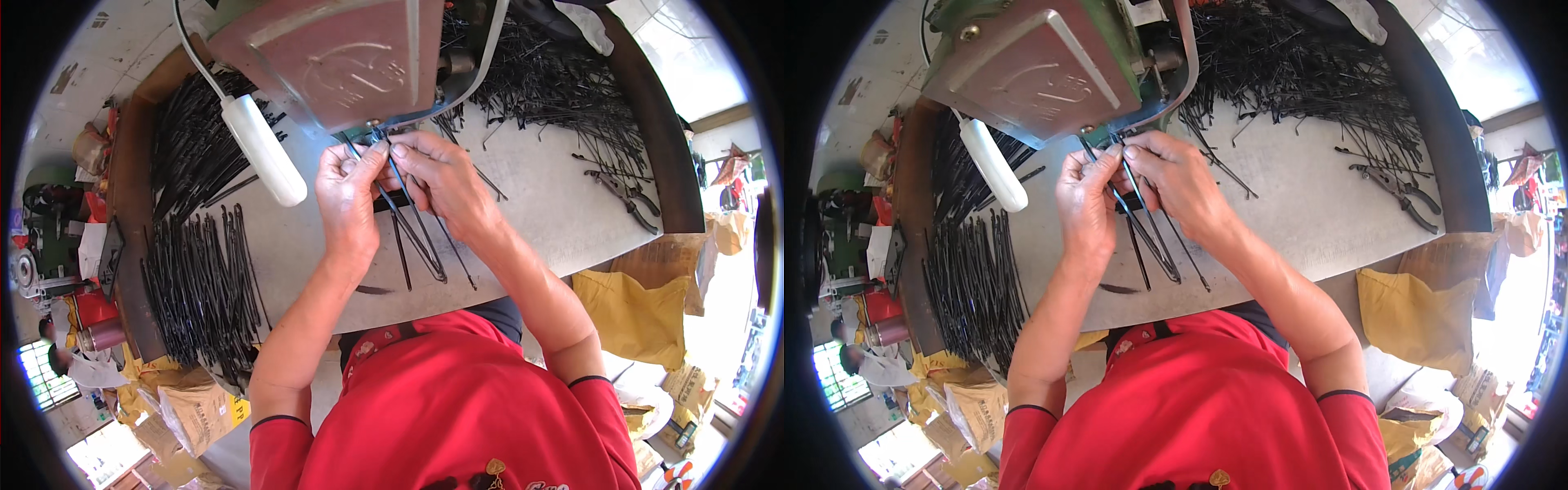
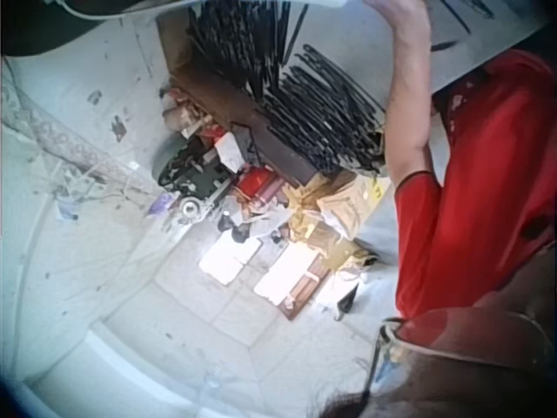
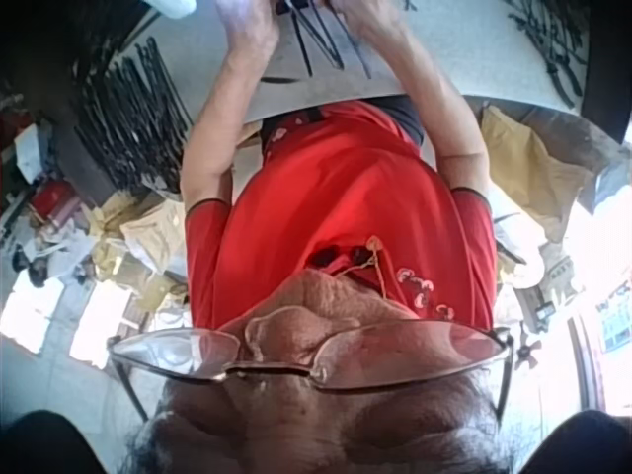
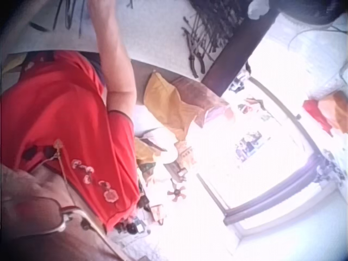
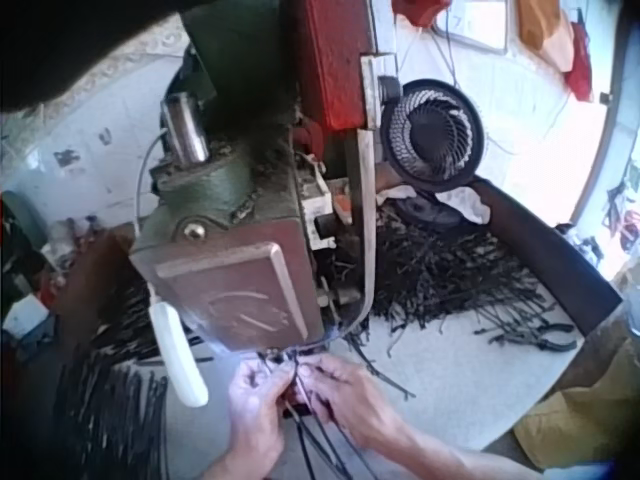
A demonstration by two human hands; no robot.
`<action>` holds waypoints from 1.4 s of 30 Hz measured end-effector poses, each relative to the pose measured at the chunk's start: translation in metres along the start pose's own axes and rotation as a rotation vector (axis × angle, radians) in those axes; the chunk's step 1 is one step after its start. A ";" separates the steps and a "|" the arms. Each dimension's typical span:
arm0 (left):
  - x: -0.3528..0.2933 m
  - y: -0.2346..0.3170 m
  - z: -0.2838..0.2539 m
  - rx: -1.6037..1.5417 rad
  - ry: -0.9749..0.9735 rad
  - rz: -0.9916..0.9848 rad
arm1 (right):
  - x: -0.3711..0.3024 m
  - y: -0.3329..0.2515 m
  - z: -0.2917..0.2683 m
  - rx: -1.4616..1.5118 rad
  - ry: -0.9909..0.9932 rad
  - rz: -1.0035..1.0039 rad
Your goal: The person repeatedly feeds thin black metal rods into a stationary bending machine. They hold the rods with both hands, position them under the machine's head, and operate a lever to bend the rods into a specific shape. The finished bent rods are placed on the table surface to the right of the machine.
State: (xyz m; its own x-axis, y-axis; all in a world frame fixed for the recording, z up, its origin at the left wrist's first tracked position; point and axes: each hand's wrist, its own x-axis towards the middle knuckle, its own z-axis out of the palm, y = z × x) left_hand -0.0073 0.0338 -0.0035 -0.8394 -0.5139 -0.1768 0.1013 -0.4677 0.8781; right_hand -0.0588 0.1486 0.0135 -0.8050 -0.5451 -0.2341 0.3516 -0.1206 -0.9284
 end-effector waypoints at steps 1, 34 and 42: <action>0.000 0.000 0.001 0.006 -0.002 -0.003 | -0.001 0.002 -0.001 0.015 0.005 0.003; 0.014 0.022 -0.004 0.275 -0.125 -0.115 | 0.009 -0.009 -0.013 -0.104 -0.107 0.087; 0.013 0.017 -0.005 0.158 -0.078 -0.112 | 0.008 0.002 -0.011 0.140 -0.090 0.128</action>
State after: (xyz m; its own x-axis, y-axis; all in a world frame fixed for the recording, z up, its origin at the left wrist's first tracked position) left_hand -0.0144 0.0159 0.0066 -0.8800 -0.4051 -0.2481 -0.0752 -0.3968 0.9148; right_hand -0.0695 0.1533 0.0069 -0.7060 -0.6342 -0.3152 0.5161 -0.1559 -0.8422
